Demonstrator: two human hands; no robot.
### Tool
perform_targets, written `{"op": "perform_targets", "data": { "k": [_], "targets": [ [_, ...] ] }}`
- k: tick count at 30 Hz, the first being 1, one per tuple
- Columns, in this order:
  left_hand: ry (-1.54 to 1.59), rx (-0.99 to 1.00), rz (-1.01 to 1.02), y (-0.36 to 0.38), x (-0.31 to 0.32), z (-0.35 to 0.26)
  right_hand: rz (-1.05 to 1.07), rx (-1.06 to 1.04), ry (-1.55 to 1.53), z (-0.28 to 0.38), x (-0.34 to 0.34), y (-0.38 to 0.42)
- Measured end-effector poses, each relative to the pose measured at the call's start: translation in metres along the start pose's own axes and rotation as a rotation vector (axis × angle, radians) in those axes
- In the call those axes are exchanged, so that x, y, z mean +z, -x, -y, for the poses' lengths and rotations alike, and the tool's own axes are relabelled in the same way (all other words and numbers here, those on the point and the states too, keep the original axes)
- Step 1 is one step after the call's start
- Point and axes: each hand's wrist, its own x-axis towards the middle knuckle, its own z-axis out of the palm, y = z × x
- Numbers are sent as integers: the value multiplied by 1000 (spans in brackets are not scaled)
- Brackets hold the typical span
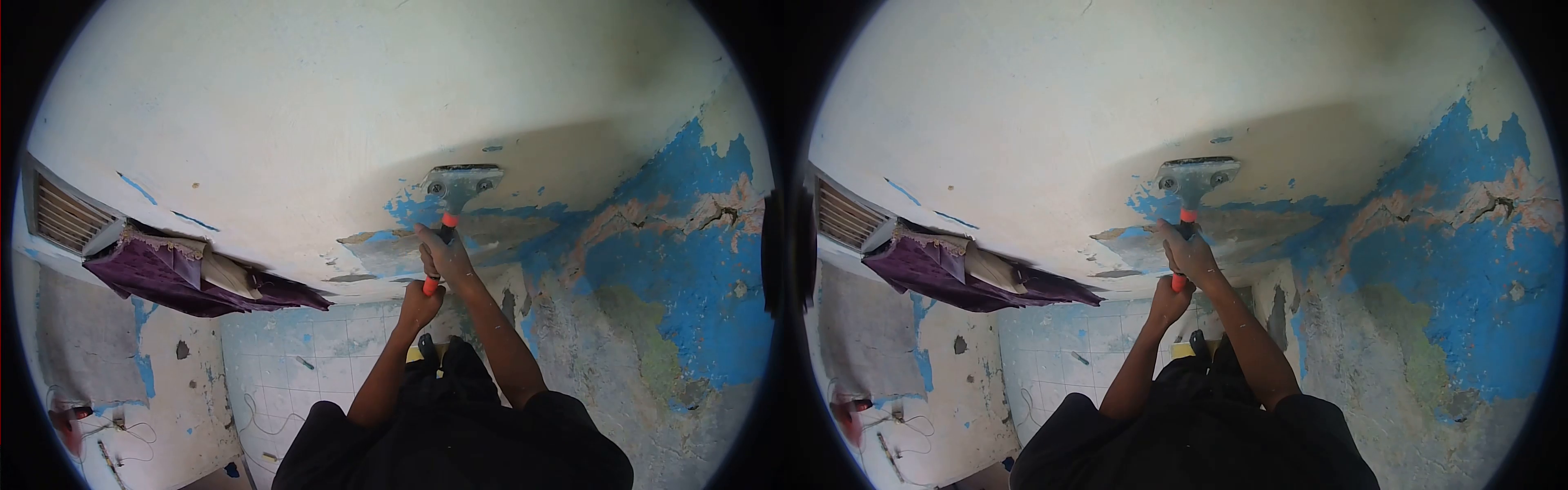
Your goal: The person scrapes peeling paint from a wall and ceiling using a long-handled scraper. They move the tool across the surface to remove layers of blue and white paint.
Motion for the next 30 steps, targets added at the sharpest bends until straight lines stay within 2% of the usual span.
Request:
{"op": "perform_targets", "data": {
  "k": [3, 8, 11, 15, 18, 21, 26, 30],
  "targets": [
    [-9, -25, 36, -1, 14, 35, 13, -12, 35, -28, -15, -6],
    [-8, -275, 125, 22, 40, 111, -54, 82, 62, -124, -45, -12],
    [13, -349, 135, 24, 42, 125, -58, 166, 26, -131, -47, -15],
    [-14, -348, 142, 32, 38, 121, -56, 204, -18, -117, -39, -4],
    [26, -370, 152, 34, 38, 108, -69, 158, -4, -121, -42, -4],
    [-52, -290, 65, 18, 41, 126, -32, 152, -18, -132, -48, -18],
    [-86, -239, 105, 13, 31, 141, -15, 131, -33, -141, -45, -24],
    [-133, -198, 71, 6, 13, 89, -53, 63, -30, -102, -30, -19]
  ]
}}
